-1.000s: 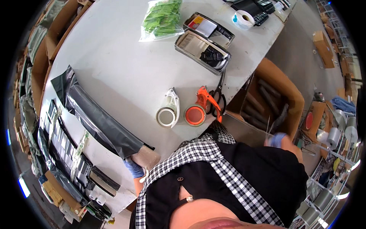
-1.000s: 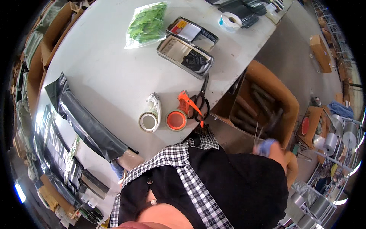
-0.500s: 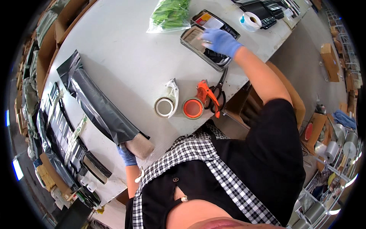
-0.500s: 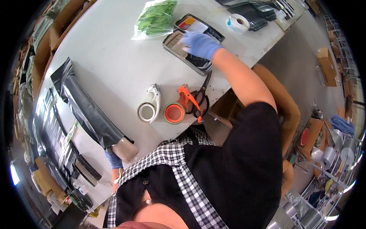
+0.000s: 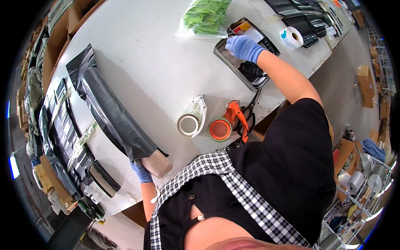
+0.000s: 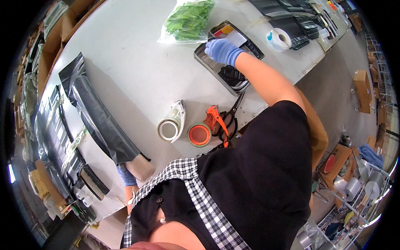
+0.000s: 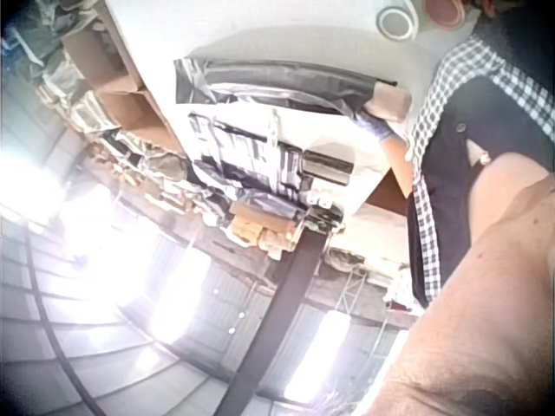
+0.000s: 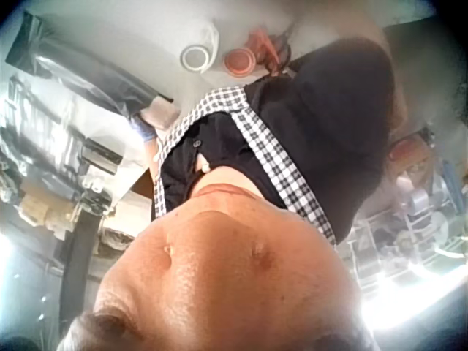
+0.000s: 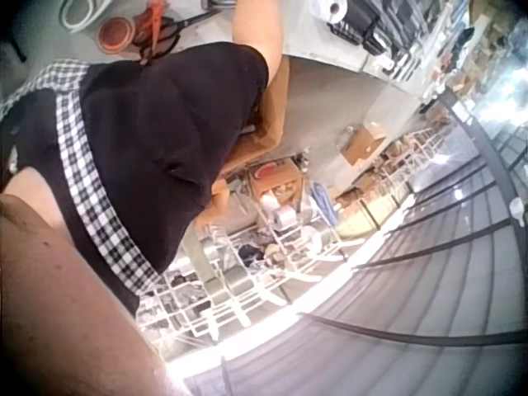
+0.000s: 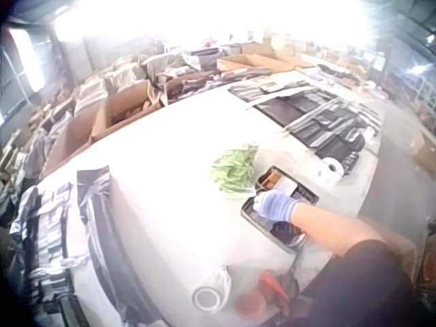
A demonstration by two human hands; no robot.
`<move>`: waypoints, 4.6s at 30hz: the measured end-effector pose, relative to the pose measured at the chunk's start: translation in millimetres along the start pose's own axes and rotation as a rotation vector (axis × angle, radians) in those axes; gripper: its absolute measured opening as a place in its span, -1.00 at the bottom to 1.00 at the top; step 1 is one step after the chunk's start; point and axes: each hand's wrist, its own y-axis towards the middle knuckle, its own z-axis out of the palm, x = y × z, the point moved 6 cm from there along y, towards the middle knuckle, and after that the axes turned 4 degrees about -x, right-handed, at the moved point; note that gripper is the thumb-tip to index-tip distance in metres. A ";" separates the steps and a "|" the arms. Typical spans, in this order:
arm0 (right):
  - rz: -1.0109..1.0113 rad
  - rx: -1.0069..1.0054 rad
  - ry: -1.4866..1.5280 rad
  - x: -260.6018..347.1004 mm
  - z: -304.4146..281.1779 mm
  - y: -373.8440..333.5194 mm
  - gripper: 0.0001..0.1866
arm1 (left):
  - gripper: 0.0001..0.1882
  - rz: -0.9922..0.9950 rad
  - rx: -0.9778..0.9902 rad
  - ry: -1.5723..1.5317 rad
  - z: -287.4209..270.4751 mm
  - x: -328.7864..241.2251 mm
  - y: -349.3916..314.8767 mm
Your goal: The person retrieves cylindrical parts from a bin and inserts them into grey plastic sleeves. They seal the packages using a tape dispenser and attach a shipping label to each completed item.
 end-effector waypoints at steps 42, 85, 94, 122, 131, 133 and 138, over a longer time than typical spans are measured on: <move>0.468 -0.289 1.495 388.9 -111.6 -20.9 -0.74 | -0.83 0.623 0.440 0.615 94.4 -144.5 -73.7; 0.843 -0.041 1.913 172.1 -51.1 -38.4 -0.67 | -0.84 1.250 0.230 0.878 321.7 -188.4 -47.9; 0.852 -0.424 1.033 103.6 -69.3 -53.9 -0.79 | -0.90 0.825 0.147 0.824 296.0 -184.9 -12.3; -0.069 -0.655 0.673 421.7 -142.9 1.6 -0.80 | -0.33 0.929 0.105 1.154 41.5 -145.9 -62.1; 0.292 -0.471 0.398 465.9 -113.6 70.3 -0.57 | -0.75 1.089 0.002 0.802 52.9 -173.2 -40.5; 0.360 -0.411 0.391 465.5 -113.6 77.2 -0.39 | -0.76 1.074 0.016 0.784 54.8 -173.2 -49.1; 0.299 -0.401 0.578 470.7 -135.9 -0.3 -0.39 | -0.47 0.918 -0.043 0.790 35.4 -153.2 -47.1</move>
